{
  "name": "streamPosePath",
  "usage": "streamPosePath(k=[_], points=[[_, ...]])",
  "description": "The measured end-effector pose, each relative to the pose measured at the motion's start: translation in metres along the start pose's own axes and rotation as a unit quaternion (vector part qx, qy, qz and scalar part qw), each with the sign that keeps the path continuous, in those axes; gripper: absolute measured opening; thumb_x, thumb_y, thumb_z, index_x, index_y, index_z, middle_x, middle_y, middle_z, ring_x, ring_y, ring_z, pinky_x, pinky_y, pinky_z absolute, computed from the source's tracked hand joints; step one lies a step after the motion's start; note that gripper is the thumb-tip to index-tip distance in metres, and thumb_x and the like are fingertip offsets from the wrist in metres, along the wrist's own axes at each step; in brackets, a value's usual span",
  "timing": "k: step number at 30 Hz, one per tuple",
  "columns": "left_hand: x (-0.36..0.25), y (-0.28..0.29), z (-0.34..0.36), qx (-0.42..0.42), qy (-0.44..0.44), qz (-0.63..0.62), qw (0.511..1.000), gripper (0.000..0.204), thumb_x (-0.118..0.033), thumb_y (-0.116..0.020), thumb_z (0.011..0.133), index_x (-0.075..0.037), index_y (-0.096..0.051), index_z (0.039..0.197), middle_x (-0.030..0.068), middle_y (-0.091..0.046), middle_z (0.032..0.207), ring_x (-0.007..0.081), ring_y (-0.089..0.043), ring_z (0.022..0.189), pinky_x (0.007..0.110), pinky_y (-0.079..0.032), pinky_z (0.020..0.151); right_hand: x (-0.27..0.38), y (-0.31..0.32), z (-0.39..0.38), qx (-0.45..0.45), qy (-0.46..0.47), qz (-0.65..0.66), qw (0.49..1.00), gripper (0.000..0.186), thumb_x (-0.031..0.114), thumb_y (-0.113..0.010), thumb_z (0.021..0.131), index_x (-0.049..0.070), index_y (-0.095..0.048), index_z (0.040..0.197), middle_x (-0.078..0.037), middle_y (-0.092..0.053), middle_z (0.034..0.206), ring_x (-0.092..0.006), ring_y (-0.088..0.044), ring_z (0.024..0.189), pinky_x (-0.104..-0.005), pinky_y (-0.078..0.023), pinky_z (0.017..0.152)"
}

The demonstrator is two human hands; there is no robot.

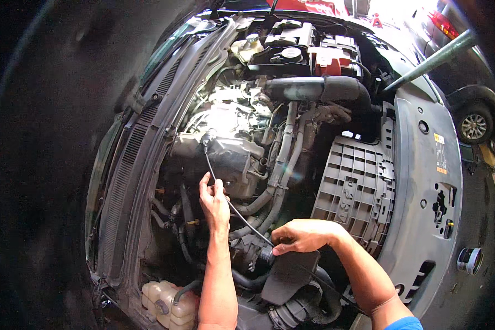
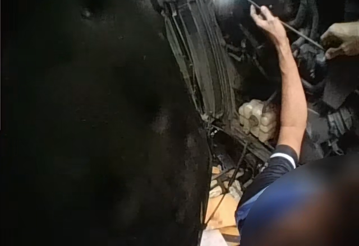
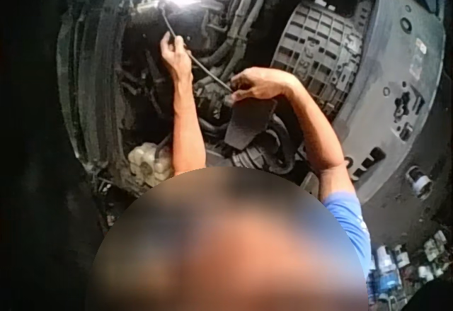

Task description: Inspecting the engine with a flashlight and adjusting a protective fender cover.

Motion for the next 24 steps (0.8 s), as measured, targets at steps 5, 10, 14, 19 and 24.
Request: streamPosePath(k=[5,10,14,19,24], points=[[0.004,-0.002,0.003,0.009,-0.023,0.094,0.995,0.039,-0.02,-0.06,0.099,-0.006,-0.055,0.135,-0.0045,-0.05,0.071,0.0046,-0.044,0.055,0.023,-0.034,0.048,0.0,0.001,-0.003,0.011,-0.025,-0.016,1.0,0.053,0.05,-0.056,0.098,0.001,-0.063,0.117,-0.022,-0.07,0.103,-0.0377,-0.067,0.098,-0.044,-0.05,0.086],[-0.002,-0.001,0.002,-0.01,-0.072,0.137,0.988,0.037,-0.023,-0.061,0.1,-0.004,-0.059,0.132,-0.0056,-0.047,0.071,0.0048,-0.041,0.058,0.024,-0.033,0.051,0.002,0.004,-0.003,-0.006,-0.024,-0.018,1.0,0.054,0.05,-0.053,0.099,0.001,-0.064,0.117,-0.022,-0.07,0.103,-0.0386,-0.067,0.099,-0.0443,-0.05,0.087],[-0.005,-0.003,-0.001,-0.007,-0.074,0.17,0.983,0.04,-0.027,-0.061,0.1,-0.003,-0.058,0.133,-0.0048,-0.048,0.07,0.0058,-0.043,0.06,0.025,-0.035,0.053,-0.004,0.002,-0.001,0.008,-0.062,0.001,0.998,0.055,0.051,-0.052,0.099,0.002,-0.066,0.116,-0.023,-0.071,0.101,-0.0395,-0.067,0.098,-0.0449,-0.051,0.086],[-0.019,-0.005,-0.006,-0.04,-0.108,0.179,0.977,0.041,-0.028,-0.061,0.1,-0.003,-0.058,0.133,-0.0011,-0.053,0.071,0.0103,-0.049,0.064,0.028,-0.041,0.059,-0.006,0.008,0.0,-0.043,-0.047,-0.033,0.997,0.053,0.051,-0.053,0.098,0.002,-0.069,0.113,-0.02,-0.072,0.095,-0.0352,-0.068,0.091,-0.0433,-0.052,0.082],[-0.063,-0.004,-0.022,-0.055,-0.12,0.183,0.974,0.039,-0.025,-0.061,0.1,-0.005,-0.057,0.133,0.001,-0.057,0.077,0.012,-0.051,0.07,0.029,-0.044,0.068,-0.009,0.006,0.001,-0.036,-0.055,-0.035,0.997,0.05,0.048,-0.057,0.096,0.0,-0.069,0.107,-0.017,-0.072,0.091,-0.0305,-0.069,0.086,-0.0405,-0.051,0.079]])
Point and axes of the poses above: each hand's wrist, its own z-axis towards the middle knuckle, its own y-axis out of the back of the hand, x = y × z, the point moved 6 cm from there along z, towards the middle knuckle
